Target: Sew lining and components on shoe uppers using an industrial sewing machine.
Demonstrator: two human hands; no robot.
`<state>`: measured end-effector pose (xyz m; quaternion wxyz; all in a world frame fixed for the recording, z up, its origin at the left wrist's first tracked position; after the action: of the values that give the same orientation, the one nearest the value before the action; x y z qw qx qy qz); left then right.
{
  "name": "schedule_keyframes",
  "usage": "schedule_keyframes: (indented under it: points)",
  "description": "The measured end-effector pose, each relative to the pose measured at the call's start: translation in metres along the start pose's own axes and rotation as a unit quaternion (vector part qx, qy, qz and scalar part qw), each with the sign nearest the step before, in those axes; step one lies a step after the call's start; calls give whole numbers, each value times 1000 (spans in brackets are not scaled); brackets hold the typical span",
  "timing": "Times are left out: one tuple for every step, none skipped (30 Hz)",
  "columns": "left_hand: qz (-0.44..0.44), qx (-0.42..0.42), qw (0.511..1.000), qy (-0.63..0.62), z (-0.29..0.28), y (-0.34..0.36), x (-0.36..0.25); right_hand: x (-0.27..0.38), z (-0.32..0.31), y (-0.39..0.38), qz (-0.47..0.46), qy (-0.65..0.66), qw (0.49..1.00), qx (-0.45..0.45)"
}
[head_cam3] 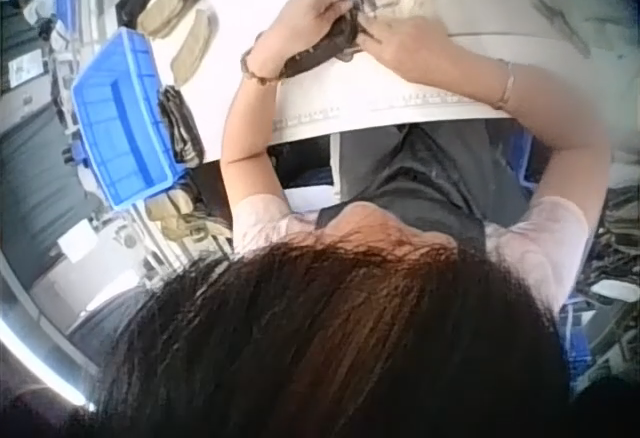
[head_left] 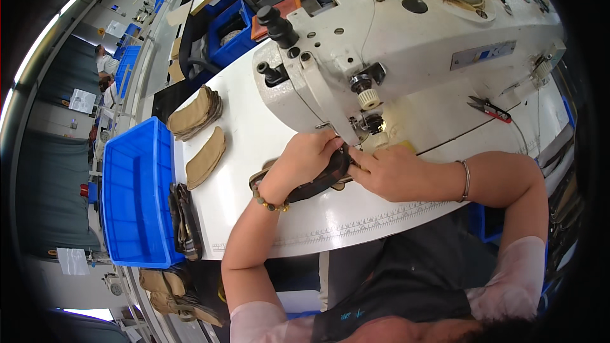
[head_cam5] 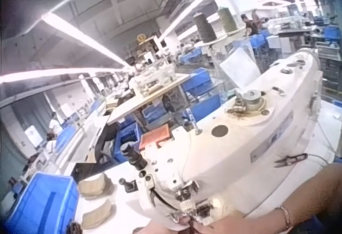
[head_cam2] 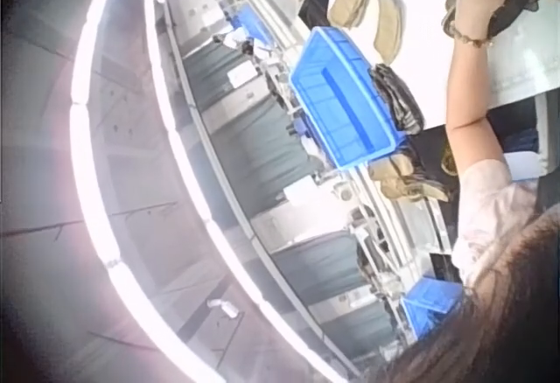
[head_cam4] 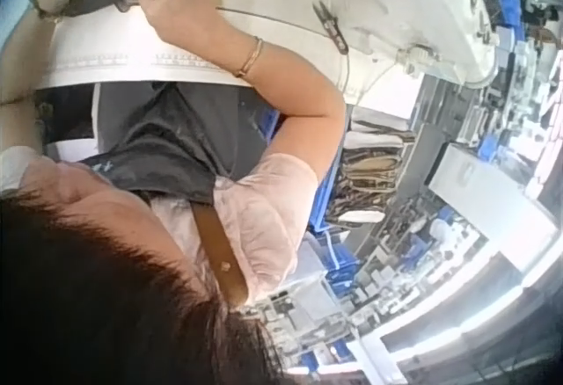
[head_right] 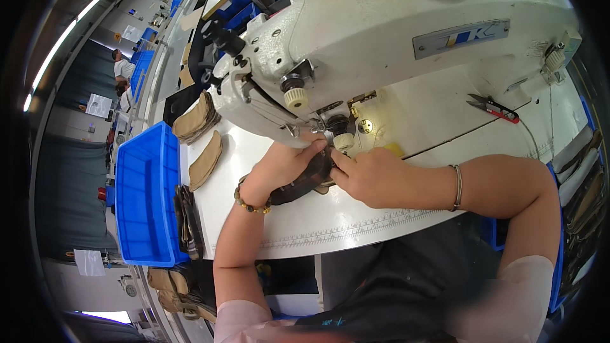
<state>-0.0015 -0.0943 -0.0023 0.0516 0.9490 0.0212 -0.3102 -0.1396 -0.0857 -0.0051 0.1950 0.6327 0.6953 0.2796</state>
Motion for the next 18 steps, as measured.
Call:
schedule_keyframes:
  points:
    - [3,-18,999,35,2,2,1,2,-6,-1,-5,-19,1000,-7]
    - [-5,-28,997,72,4,0,2,3,-10,-1,-11,-38,999,-14]
    - [-6,-28,997,70,6,1,1,1,-9,-2,-11,-37,999,-12]
    - [7,-42,997,60,2,1,-6,1,-9,-2,-15,-35,999,-18]
    - [21,-57,997,49,-2,1,-10,2,-9,-3,-18,-33,999,-24]
    - [19,-55,997,47,-2,0,-7,1,-8,-4,-16,-31,999,-22]
    - [12,-47,999,20,-3,0,-4,-1,-8,-2,-13,-25,999,-32]
    - [4,-39,999,-7,-4,0,-2,-3,-10,1,-10,-20,999,-42]
    - [3,-40,999,-7,-6,0,-3,-3,-11,2,-10,-19,999,-41]
    - [-73,-6,997,-32,-5,0,5,-6,-10,6,0,-4,1000,-9]
    - [-149,28,987,-57,-1,-3,14,-9,-7,8,10,12,1000,23]
    - [-150,28,986,-59,0,-2,18,-12,-6,9,10,13,1000,25]
    - [-88,21,993,-81,1,-1,7,-13,-8,8,10,22,999,30]
    - [-25,14,994,-102,-1,-1,-5,-13,-8,8,9,32,999,35]
    - [-26,11,995,-100,-4,-3,-7,-12,-10,7,6,32,999,34]
    - [-6,27,999,-26,-3,-3,-11,-12,-9,7,-5,27,999,24]
    - [13,43,998,49,-2,-3,-13,-12,-9,7,-16,22,1000,14]
    - [12,43,998,46,-1,-2,-13,-13,-7,8,-17,23,999,17]
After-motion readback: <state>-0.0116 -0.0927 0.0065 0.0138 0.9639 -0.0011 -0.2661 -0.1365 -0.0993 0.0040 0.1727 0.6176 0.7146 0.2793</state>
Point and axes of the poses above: each hand's wrist, its own y-axis towards the middle knuckle, its own z-axis out of the palm, x = y × z, the point moved 8 cm from there along y, towards the middle knuckle, and after that the axes turned 12 degrees about -x, right-handed, at the moved point
